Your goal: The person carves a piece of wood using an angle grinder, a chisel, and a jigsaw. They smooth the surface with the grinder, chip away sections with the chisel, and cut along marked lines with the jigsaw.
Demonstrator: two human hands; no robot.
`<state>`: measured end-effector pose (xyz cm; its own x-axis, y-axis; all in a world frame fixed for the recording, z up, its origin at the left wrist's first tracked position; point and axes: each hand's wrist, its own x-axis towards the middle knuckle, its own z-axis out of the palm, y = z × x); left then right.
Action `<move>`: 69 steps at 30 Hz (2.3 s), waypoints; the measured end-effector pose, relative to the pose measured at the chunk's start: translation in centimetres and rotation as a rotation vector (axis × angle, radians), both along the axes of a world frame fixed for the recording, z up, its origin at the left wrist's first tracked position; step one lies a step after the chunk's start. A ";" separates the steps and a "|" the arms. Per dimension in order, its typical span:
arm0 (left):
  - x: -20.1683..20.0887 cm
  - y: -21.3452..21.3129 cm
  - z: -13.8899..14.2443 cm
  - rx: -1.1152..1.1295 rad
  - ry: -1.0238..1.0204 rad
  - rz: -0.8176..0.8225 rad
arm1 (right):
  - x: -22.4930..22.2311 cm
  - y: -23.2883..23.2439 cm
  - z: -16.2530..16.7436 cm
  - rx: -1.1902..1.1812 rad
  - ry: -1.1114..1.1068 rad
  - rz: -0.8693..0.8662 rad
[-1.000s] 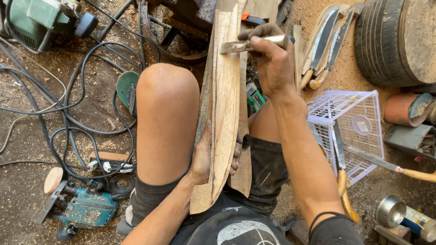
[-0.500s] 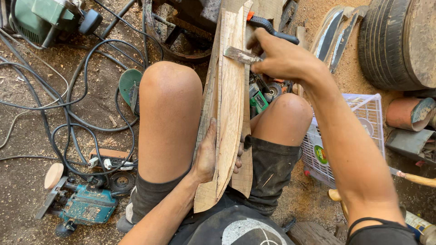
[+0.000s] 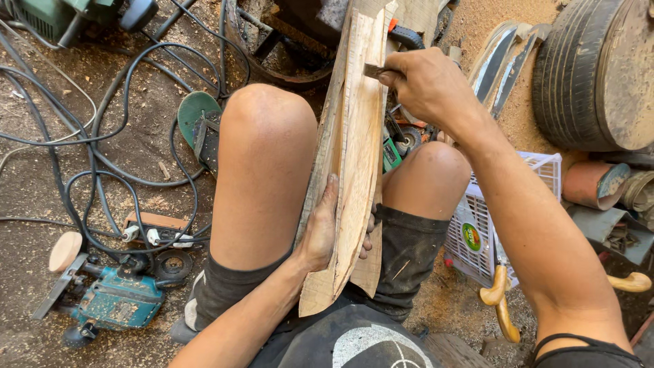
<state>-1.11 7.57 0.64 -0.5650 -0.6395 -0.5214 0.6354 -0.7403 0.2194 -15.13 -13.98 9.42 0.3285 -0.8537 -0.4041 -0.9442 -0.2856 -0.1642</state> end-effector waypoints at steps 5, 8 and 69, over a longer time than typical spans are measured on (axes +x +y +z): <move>0.0 -0.1 0.3 -0.014 -0.021 -0.002 | 0.1 -1.0 -1.3 -0.007 -0.008 0.019; 0.1 0.0 0.5 -0.028 -0.039 0.003 | 0.6 -1.3 -2.3 0.080 0.003 -0.060; 0.0 -0.3 1.1 0.061 -0.084 -0.045 | 0.2 5.0 -3.4 -0.273 -0.039 0.218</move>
<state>-1.06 7.27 1.79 -0.5453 -0.5798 -0.6054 0.5821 -0.7816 0.2241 -14.91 -8.95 6.07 0.5257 -0.8365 -0.1546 -0.8507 -0.5182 -0.0886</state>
